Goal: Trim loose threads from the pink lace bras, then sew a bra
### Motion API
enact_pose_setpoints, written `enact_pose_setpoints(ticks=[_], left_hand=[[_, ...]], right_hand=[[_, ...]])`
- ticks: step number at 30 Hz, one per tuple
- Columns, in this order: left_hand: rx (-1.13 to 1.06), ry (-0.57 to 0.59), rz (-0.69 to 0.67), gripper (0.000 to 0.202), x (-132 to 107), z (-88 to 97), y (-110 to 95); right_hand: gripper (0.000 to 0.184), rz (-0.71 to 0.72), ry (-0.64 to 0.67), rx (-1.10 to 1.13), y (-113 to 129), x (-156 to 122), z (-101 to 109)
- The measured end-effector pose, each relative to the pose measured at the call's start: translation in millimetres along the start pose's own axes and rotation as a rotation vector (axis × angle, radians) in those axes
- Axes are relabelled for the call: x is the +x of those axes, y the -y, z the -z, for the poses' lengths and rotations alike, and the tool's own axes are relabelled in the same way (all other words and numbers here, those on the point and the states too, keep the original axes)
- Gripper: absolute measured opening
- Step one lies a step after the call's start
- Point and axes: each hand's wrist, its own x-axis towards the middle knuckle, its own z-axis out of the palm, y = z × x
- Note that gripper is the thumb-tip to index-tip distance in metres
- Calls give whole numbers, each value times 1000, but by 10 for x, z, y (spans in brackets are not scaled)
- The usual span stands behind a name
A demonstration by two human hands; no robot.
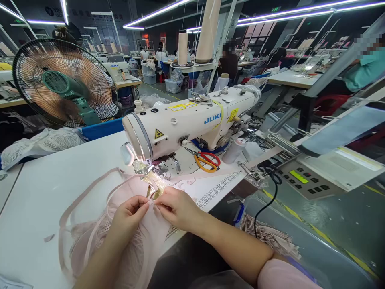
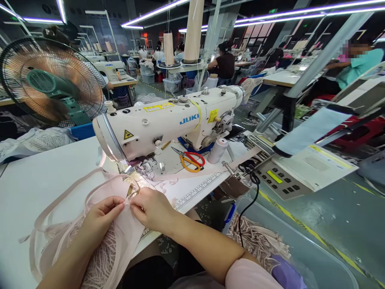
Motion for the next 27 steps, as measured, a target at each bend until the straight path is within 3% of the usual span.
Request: enact_pose_setpoints(ticks=[10, 27], left_hand=[[55, -21, -33, 19, -8, -17, -35], [23, -5, -41, 20, -9, -17, -32]], right_hand=[[12, 64, 77, -127, 30, 66, 80], [14, 57, 68, -157, 52, 57, 75]])
